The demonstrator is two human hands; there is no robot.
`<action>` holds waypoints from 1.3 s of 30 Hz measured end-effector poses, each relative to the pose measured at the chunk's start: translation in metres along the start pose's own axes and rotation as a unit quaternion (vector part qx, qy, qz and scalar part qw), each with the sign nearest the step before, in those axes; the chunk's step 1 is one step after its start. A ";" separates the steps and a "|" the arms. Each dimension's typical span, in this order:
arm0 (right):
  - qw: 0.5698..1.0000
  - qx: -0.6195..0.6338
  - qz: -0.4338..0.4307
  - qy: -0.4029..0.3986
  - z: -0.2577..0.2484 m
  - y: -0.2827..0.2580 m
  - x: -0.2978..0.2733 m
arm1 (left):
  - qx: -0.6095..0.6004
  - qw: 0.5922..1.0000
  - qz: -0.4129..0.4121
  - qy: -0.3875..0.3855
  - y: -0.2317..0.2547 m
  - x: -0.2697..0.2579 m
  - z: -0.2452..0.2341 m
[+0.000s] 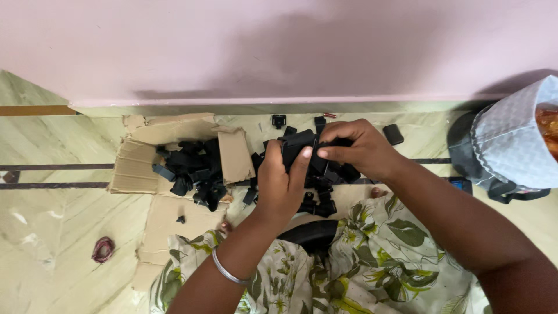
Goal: The person sits on the floor and assembles small black plastic camera mounts by hand. They pick up individual components, connect them together, and place the assembled units on the floor.
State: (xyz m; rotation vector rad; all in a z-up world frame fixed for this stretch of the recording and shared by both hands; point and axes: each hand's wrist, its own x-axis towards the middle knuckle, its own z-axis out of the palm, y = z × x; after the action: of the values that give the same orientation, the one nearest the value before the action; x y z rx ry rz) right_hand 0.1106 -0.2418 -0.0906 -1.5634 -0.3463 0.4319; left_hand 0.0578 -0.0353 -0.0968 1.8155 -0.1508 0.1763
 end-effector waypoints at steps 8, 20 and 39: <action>0.999 -0.037 -0.013 0.012 0.008 0.001 -0.007 | 0.011 0.999 0.048 -0.002 -0.002 -0.007 -0.003; 0.994 0.039 0.047 -0.091 0.022 0.011 -0.017 | 0.077 0.975 0.146 -0.150 -0.013 -0.007 -0.018; 0.993 0.069 -0.096 0.024 0.024 0.001 -0.030 | 0.041 0.966 0.251 -0.048 0.002 -0.007 -0.029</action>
State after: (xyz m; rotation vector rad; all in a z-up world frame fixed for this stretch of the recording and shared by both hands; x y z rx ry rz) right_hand 0.0731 -0.2352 -0.0898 -1.3888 -0.4161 0.2624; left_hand 0.0490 -0.0078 -0.0895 1.8395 -0.6819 0.4562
